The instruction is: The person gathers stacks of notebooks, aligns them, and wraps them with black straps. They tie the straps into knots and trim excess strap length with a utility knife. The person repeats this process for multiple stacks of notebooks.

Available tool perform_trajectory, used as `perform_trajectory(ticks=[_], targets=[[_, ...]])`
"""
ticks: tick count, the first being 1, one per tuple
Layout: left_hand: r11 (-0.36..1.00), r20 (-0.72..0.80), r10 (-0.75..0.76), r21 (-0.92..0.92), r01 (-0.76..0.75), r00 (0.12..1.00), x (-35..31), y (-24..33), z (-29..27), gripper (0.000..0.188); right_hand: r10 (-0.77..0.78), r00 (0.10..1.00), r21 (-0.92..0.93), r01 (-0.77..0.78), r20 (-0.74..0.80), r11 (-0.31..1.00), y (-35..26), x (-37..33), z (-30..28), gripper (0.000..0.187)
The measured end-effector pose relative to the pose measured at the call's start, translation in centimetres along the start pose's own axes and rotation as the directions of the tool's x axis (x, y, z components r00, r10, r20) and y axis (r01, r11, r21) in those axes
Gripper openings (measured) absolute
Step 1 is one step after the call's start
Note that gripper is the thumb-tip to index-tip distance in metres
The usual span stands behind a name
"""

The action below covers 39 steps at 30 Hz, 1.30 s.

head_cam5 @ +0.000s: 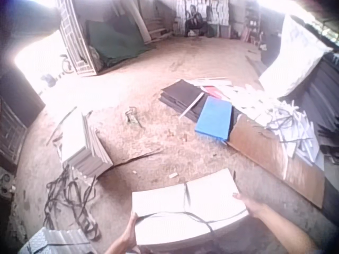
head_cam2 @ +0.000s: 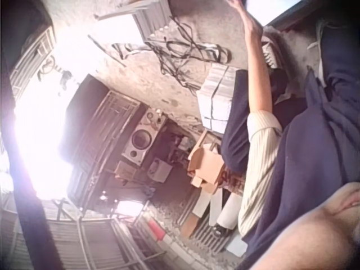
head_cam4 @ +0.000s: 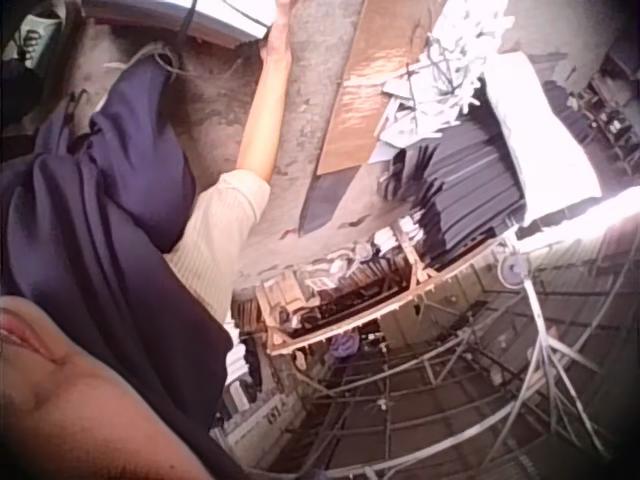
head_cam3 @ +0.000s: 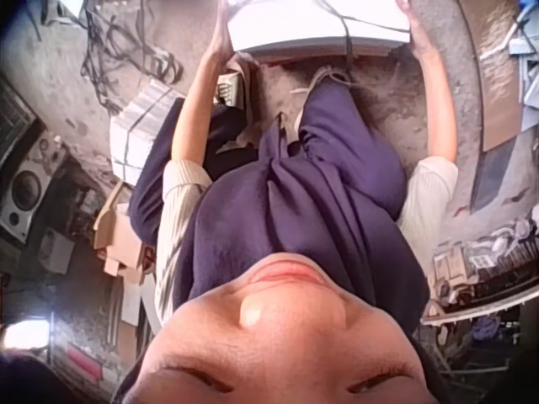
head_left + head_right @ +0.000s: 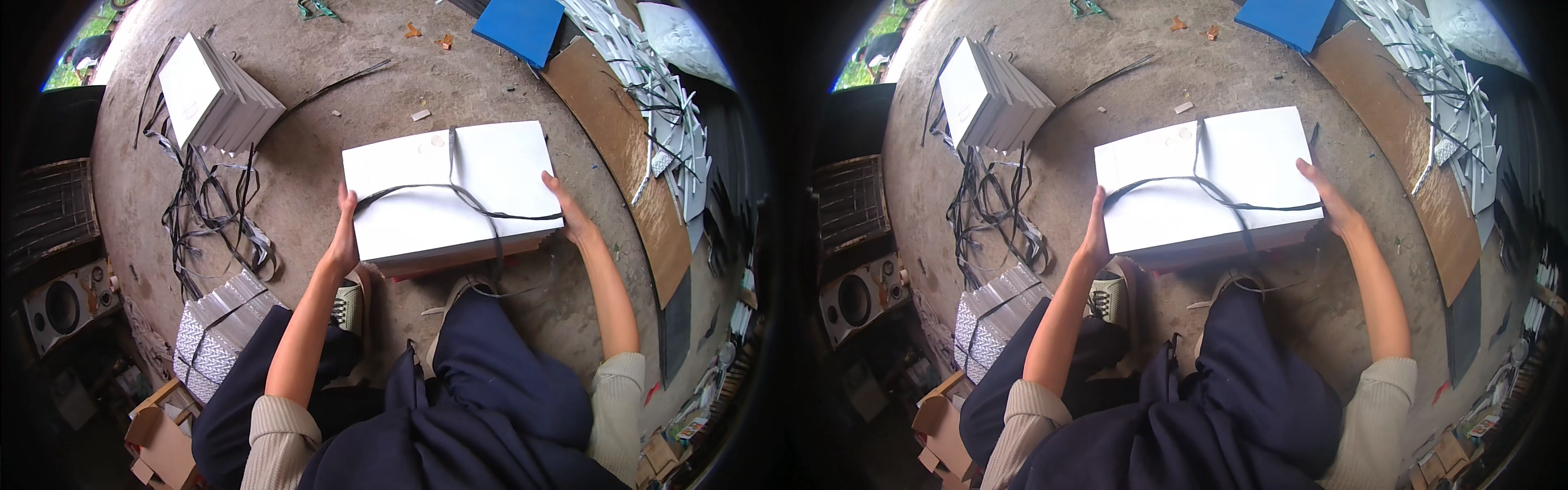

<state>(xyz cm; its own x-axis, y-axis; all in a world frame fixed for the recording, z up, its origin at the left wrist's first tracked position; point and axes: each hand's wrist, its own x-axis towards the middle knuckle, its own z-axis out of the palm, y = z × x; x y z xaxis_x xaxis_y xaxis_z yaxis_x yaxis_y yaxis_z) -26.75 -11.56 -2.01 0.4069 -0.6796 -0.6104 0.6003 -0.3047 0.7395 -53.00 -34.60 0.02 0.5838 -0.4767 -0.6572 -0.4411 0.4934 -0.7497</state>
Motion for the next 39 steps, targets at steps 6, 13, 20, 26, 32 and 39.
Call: perform_trajectory(ticks=[6,13,20,26,32,39], targets=[[0.989,0.115,-0.146,0.012,0.145,0.983,-1.2,-0.2,0.0,0.081,0.009,1.000,0.021,-0.009,0.029,1.000,-0.1,-0.4,0.0,0.090],[0.977,0.086,-0.214,0.033,0.212,0.973,-3.4,-2.4,0.6,0.091,0.109,0.994,-0.013,-0.109,0.025,0.994,0.7,-0.8,-1.8,0.099],[0.988,0.042,-0.152,0.037,0.151,0.987,-2.6,-4.9,0.0,0.092,0.082,0.995,0.096,-0.077,-0.049,0.992,0.4,-0.8,-0.2,0.100],[0.999,0.073,-0.046,-0.007,0.047,0.996,-1.8,-1.5,-0.6,0.091,-0.079,0.997,0.257,0.074,0.009,0.963,-0.6,0.2,1.6,0.090],[0.956,0.087,0.279,0.068,-0.285,0.956,4.4,4.2,-1.0,0.092,-0.310,0.947,0.122,0.320,-0.088,0.940,-5.8,4.7,1.8,0.095],[0.940,0.043,0.339,0.022,-0.340,0.940,10.7,4.1,-1.8,0.069,-0.277,0.954,0.212,0.296,-0.115,0.931,-3.0,9.3,2.2,0.102]])
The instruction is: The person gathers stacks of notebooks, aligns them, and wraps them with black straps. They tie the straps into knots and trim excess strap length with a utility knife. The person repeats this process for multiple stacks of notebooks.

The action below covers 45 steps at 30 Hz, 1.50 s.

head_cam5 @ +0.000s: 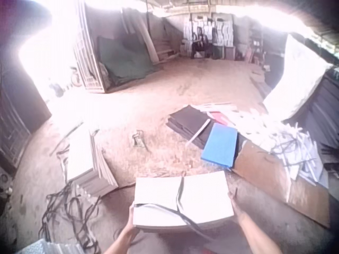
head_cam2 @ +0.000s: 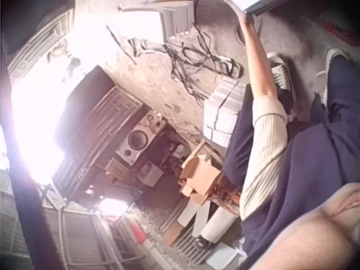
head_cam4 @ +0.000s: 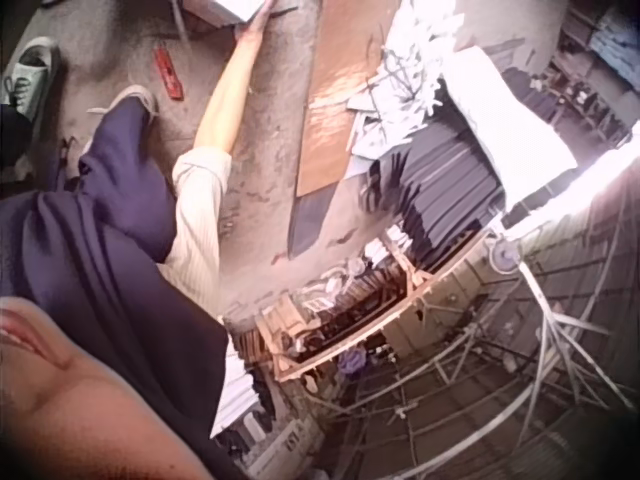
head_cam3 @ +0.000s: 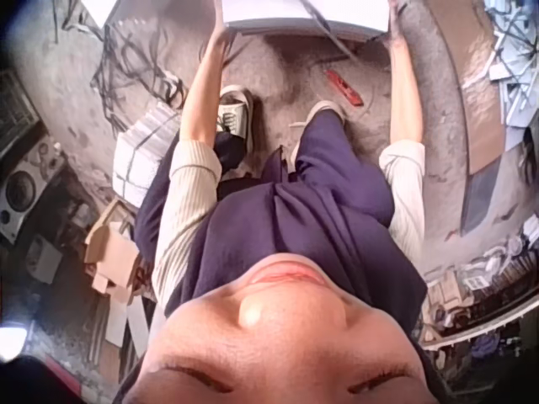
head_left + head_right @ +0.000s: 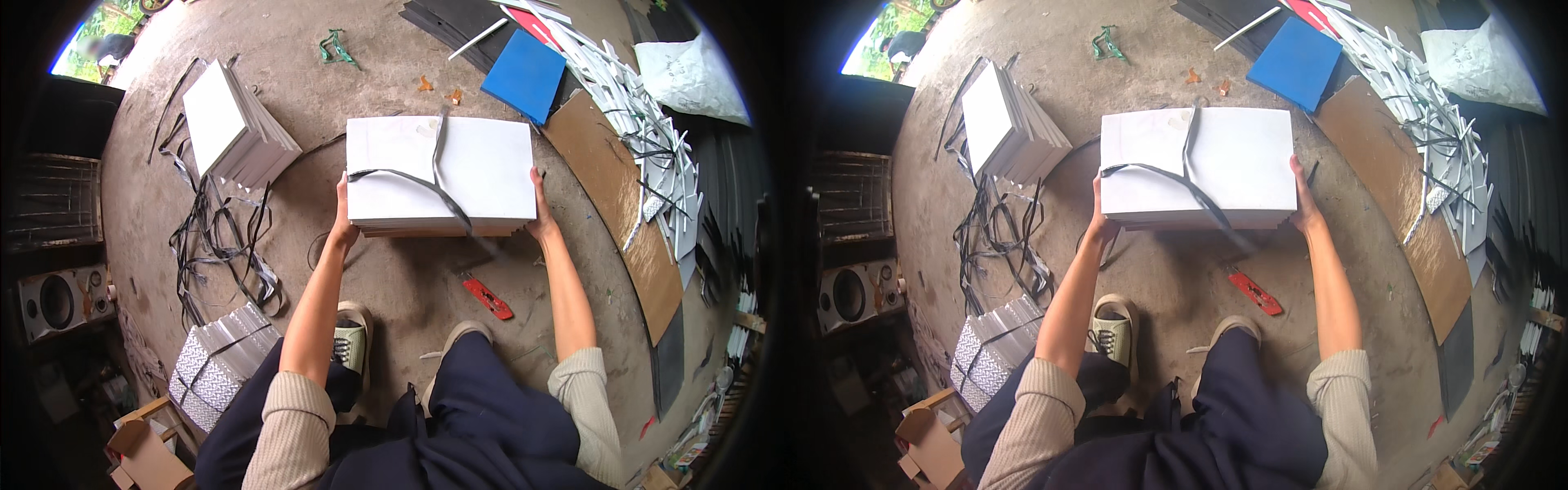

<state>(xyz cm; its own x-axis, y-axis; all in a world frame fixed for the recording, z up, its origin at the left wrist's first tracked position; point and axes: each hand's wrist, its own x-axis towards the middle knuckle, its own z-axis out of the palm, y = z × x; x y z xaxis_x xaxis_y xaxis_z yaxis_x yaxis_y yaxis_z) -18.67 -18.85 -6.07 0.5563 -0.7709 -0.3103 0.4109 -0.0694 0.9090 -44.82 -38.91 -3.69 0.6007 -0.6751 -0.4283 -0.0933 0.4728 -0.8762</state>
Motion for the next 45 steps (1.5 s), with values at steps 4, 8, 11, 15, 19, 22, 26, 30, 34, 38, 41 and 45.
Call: perform_trajectory(ticks=[4,8,11,15,19,22,26,30,34,38,41,45], targets=[[0.998,0.042,0.026,0.047,-0.028,0.999,-0.2,-0.5,-0.1,0.069,0.086,0.996,-0.034,-0.086,0.005,0.996,-0.3,0.0,-0.6,0.103],[0.995,0.066,-0.101,0.021,0.100,0.993,-0.2,-0.4,-0.5,0.068,0.001,1.000,-0.100,-0.002,-0.010,0.995,-0.3,1.0,-1.5,0.094],[0.968,0.092,-0.108,0.237,0.084,0.990,-0.1,2.1,-1.0,0.065,-0.190,0.978,-0.326,0.152,-0.086,0.933,-1.7,0.3,-1.3,0.071],[0.797,0.055,0.099,0.594,-0.112,0.994,-0.8,6.0,-2.7,0.058,-0.668,0.737,-0.753,0.381,-0.103,0.536,-3.5,-2.6,1.7,0.026],[0.188,0.449,0.298,0.838,-0.513,0.842,-2.4,11.3,-0.1,0.061,-0.315,0.949,-0.851,0.162,-0.005,0.499,-5.2,-8.6,6.2,0.034],[-0.151,0.743,0.168,0.668,-0.728,0.647,-2.1,13.5,2.3,0.063,0.076,0.997,-0.840,-0.029,0.014,0.541,-4.4,-10.0,8.6,0.041],[-0.111,0.803,0.242,0.581,-0.807,0.545,-0.8,11.0,5.0,0.037,0.211,0.963,-0.366,-0.137,0.170,0.920,-0.8,-8.7,8.4,0.036],[-0.121,0.783,0.337,0.588,-0.800,0.524,0.6,8.8,6.2,0.020,0.072,0.995,-0.499,-0.027,0.072,0.866,-1.6,-8.1,8.9,0.025],[0.113,0.665,0.251,0.701,-0.704,0.703,2.5,10.3,7.3,0.025,-0.285,0.947,-0.774,0.290,0.147,0.564,-6.0,-7.1,10.5,0.021],[0.082,0.612,0.246,0.759,-0.646,0.751,5.2,12.9,8.6,0.038,-0.351,0.884,-0.847,0.424,0.309,0.321,-10.6,-3.5,10.0,0.022],[-0.073,0.526,0.134,0.851,-0.521,0.840,5.3,12.7,9.7,0.043,-0.340,0.884,-0.915,0.382,0.320,0.133,-11.6,-3.1,7.4,0.023],[0.004,0.440,0.180,0.894,-0.448,0.880,4.8,10.6,10.2,0.043,-0.199,0.962,-0.899,0.249,0.186,0.359,-10.3,-4.5,5.5,0.027]])
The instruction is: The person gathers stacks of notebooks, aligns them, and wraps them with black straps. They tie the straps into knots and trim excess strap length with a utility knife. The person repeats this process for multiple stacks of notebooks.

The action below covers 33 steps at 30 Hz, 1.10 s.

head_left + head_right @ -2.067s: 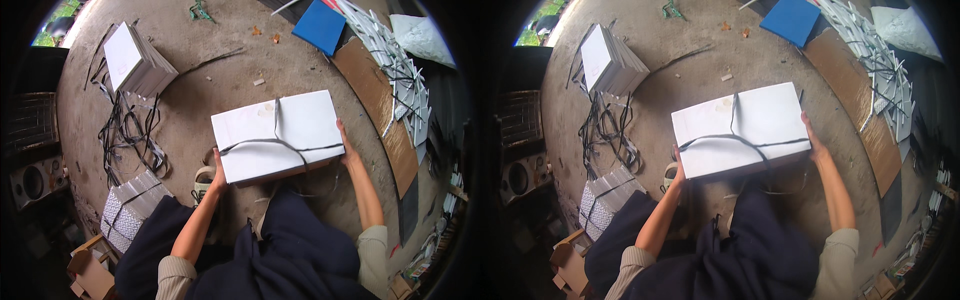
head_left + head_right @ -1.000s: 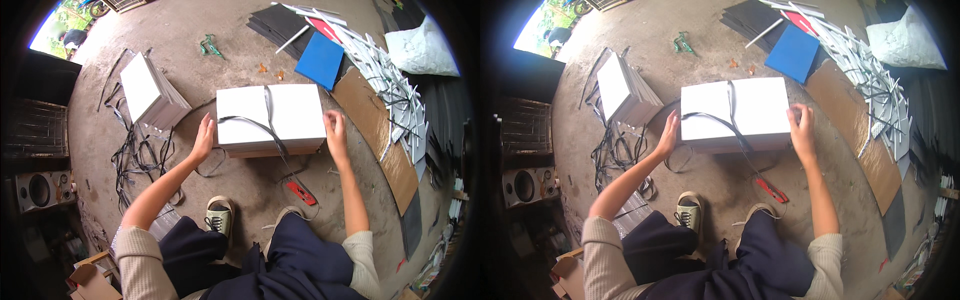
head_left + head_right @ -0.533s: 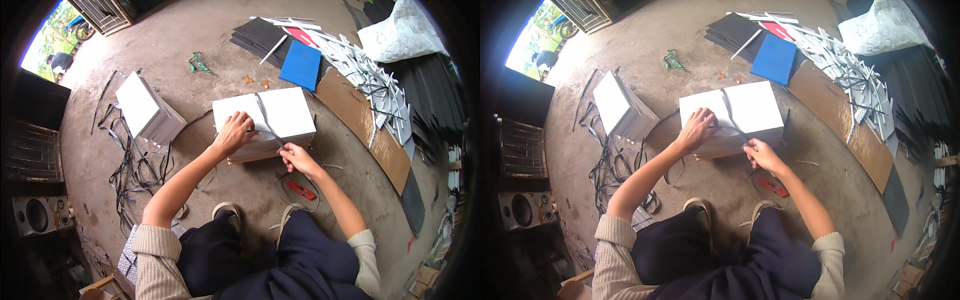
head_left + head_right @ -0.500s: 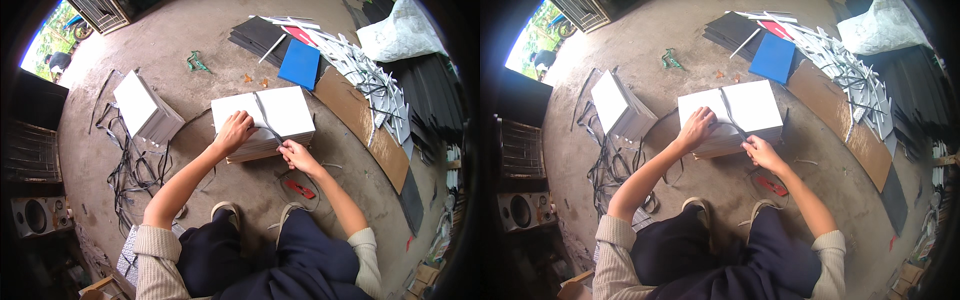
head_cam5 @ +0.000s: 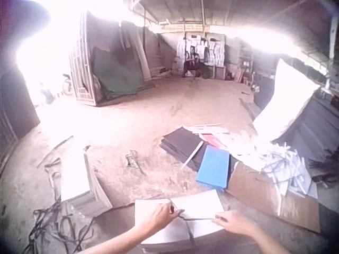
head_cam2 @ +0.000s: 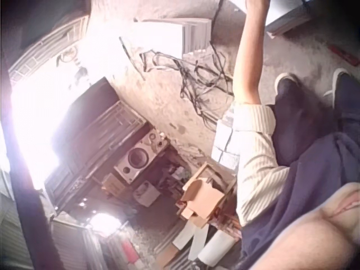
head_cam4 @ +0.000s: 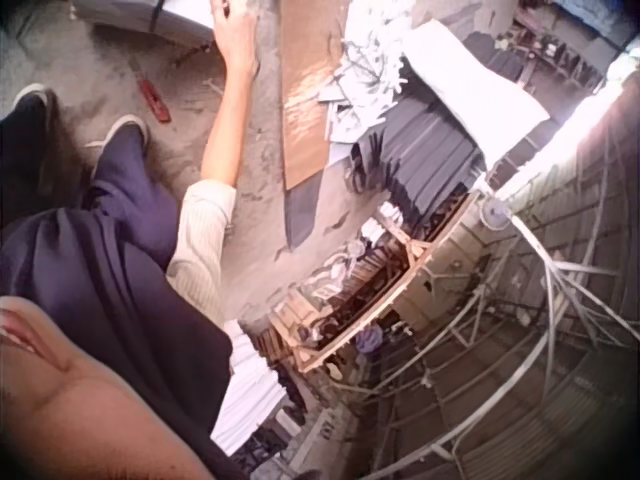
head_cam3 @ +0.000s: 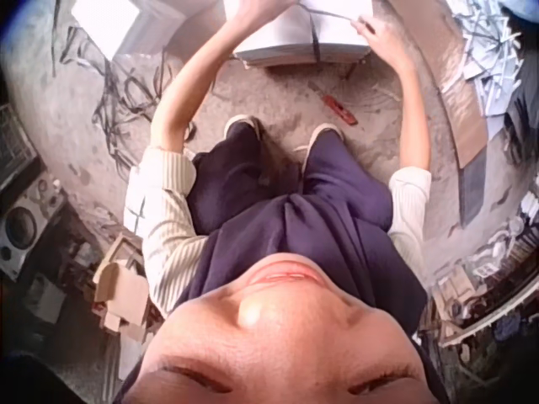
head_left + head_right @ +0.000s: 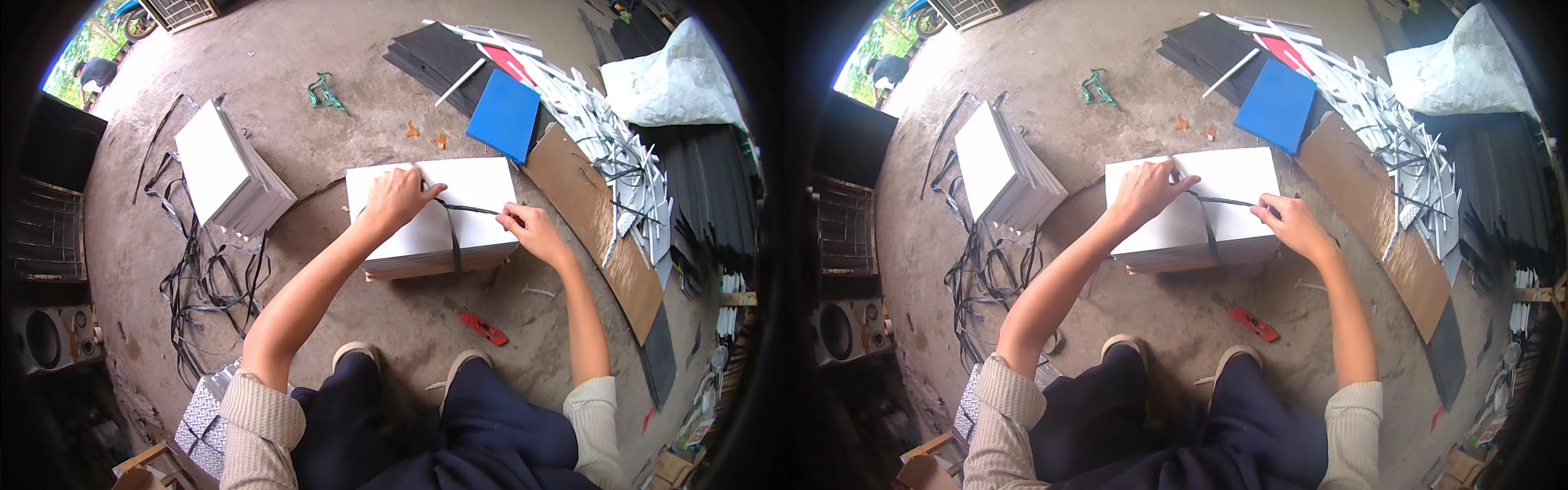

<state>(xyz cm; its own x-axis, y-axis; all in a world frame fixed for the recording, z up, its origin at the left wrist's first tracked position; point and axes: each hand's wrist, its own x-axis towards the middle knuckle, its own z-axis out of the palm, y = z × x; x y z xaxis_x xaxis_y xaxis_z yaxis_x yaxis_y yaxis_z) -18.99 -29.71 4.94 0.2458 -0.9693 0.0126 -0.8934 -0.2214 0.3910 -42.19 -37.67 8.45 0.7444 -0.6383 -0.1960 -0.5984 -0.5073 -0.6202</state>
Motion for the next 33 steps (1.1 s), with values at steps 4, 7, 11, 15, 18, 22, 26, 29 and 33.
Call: perform_trajectory(ticks=[4,7,11,15,18,22,26,29,33], targets=[[0.931,-0.031,0.132,-0.339,-0.134,0.991,2.1,1.8,1.4,0.029,-0.071,0.996,0.127,0.077,-0.052,0.989,1.5,-0.4,1.7,0.028],[0.952,-0.028,0.121,-0.282,-0.124,0.992,2.4,1.8,1.1,0.028,-0.112,0.988,0.058,0.119,-0.108,0.991,2.5,0.4,0.8,0.027],[0.975,-0.017,0.045,-0.217,-0.048,0.999,-0.1,0.0,-1.9,0.043,-0.128,0.985,0.029,0.132,-0.113,0.991,4.4,1.8,-1.6,0.030],[0.964,-0.059,-0.023,-0.265,0.007,0.998,-1.9,-2.1,-1.8,0.044,-0.123,0.988,-0.020,0.122,-0.089,0.992,6.3,2.8,-2.9,0.029],[0.929,-0.176,-0.074,-0.370,0.004,0.982,-2.4,-4.1,-1.5,0.038,-0.173,0.979,0.034,0.178,-0.103,0.983,5.9,3.8,-2.8,0.027],[0.963,-0.251,0.129,-0.200,-0.182,0.959,-2.7,-4.6,-1.1,0.018,-0.193,0.972,0.087,0.206,-0.130,0.975,8.0,3.6,-1.8,0.028],[0.958,-0.250,0.187,-0.166,-0.232,0.950,-3.1,-7.1,1.0,0.014,-0.101,0.991,0.108,0.110,-0.090,0.988,9.8,2.8,-0.8,0.030],[0.949,-0.300,0.210,-0.166,-0.267,0.930,-4.0,-6.7,1.3,0.020,-0.056,0.994,0.163,0.071,-0.090,0.984,11.1,2.2,-0.2,0.030],[0.952,-0.348,0.242,-0.094,-0.290,0.906,-4.3,-6.5,1.2,0.022,-0.075,0.996,0.137,0.081,-0.048,0.987,11.6,2.6,-0.4,0.030]])
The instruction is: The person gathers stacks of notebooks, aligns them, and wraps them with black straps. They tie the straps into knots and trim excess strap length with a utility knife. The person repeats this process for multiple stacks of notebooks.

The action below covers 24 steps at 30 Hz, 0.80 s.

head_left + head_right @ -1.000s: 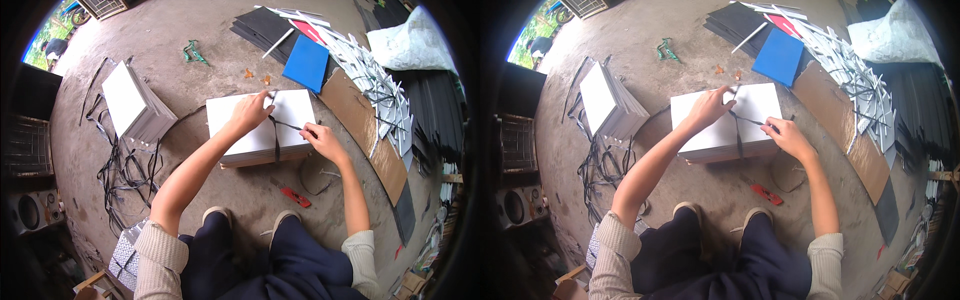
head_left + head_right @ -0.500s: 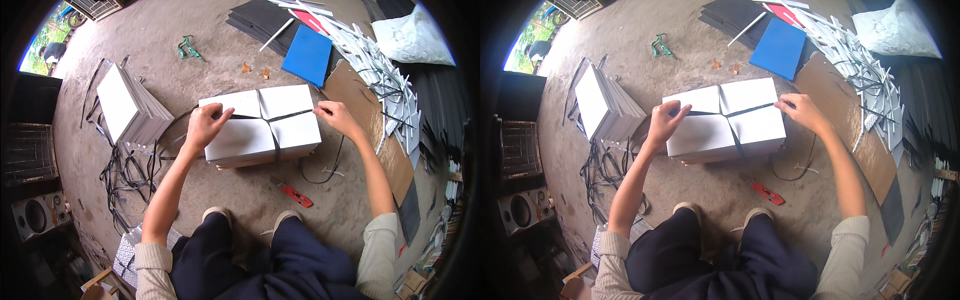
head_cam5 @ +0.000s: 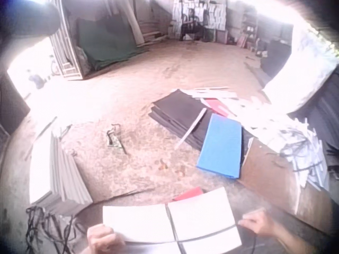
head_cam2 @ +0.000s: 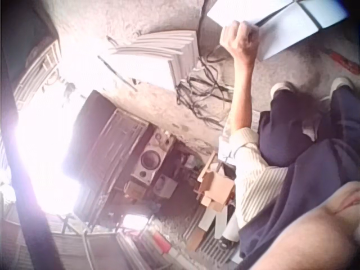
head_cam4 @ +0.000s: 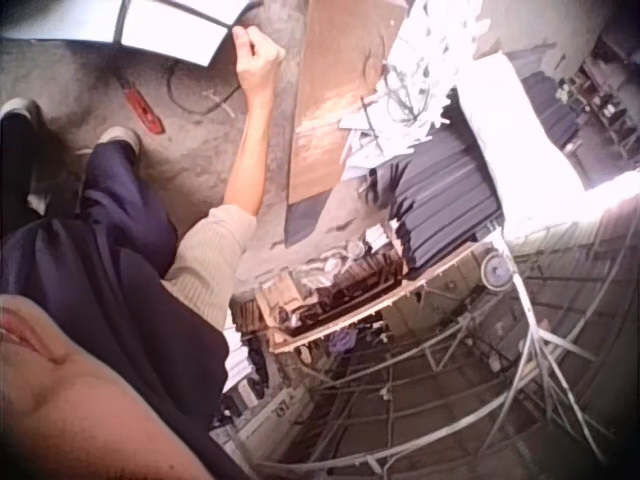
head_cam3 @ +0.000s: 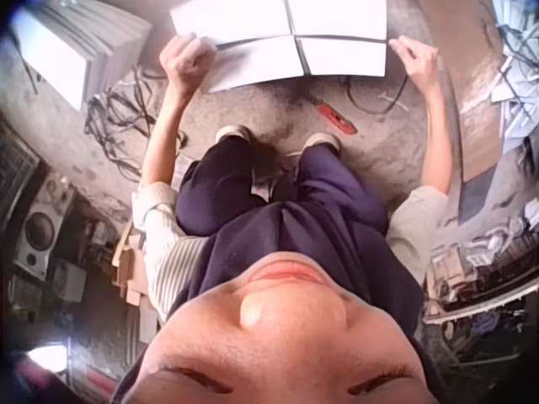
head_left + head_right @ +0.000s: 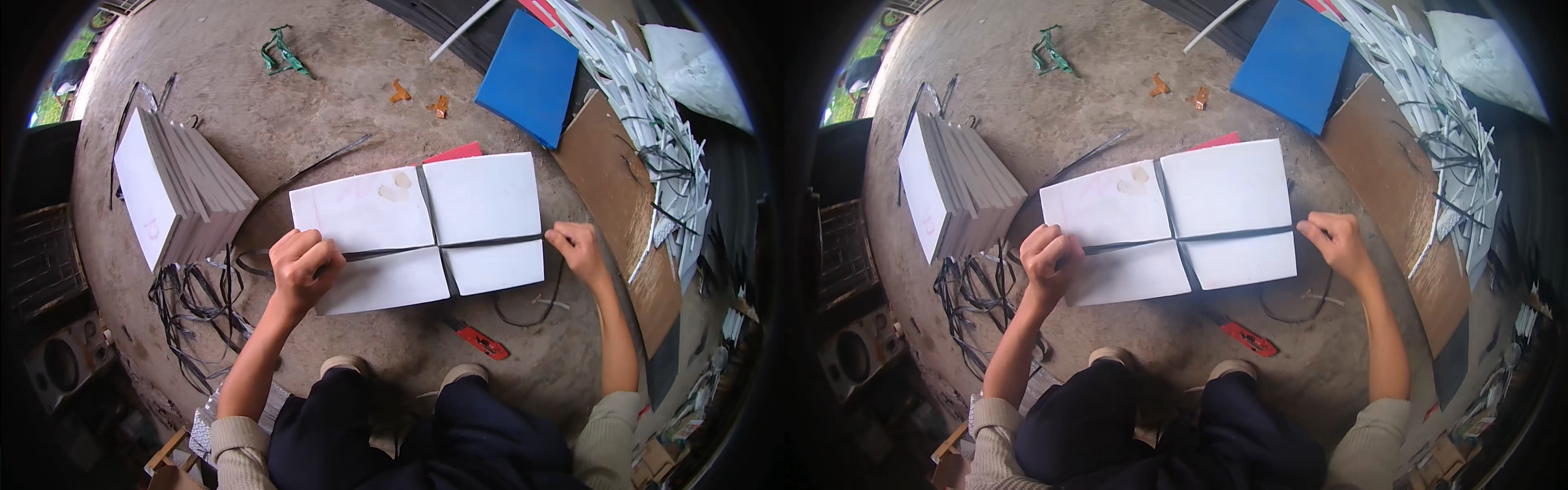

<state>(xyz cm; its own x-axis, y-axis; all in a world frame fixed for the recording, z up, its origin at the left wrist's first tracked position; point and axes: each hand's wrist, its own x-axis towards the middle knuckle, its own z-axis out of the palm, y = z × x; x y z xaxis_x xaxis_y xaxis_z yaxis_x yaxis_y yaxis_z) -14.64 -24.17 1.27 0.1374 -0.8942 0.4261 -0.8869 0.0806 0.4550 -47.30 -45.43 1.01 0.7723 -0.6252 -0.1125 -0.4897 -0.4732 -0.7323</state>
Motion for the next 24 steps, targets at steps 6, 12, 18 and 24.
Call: perform_trajectory(ticks=[6,12,18,24], targets=[[0.933,-0.030,-0.359,-0.004,0.359,0.933,-0.6,-1.1,-2.3,0.026,-0.045,0.999,-0.108,0.048,0.027,0.993,-2.7,1.4,-3.6,0.030],[0.917,-0.174,-0.395,-0.021,0.398,0.902,-3.1,-1.8,-3.2,0.030,-0.094,0.994,-0.024,0.095,0.051,0.995,-2.0,4.2,-3.0,0.029],[0.947,-0.146,-0.310,-0.130,0.292,0.940,-5.5,-3.9,-0.8,0.027,0.014,0.993,0.095,-0.026,0.119,0.995,1.7,2.9,-0.5,0.032],[0.716,-0.067,-0.604,-0.483,0.504,0.795,-9.0,-4.0,4.0,0.027,0.344,0.937,0.658,-0.301,0.067,0.691,6.8,-0.6,5.6,0.018]])
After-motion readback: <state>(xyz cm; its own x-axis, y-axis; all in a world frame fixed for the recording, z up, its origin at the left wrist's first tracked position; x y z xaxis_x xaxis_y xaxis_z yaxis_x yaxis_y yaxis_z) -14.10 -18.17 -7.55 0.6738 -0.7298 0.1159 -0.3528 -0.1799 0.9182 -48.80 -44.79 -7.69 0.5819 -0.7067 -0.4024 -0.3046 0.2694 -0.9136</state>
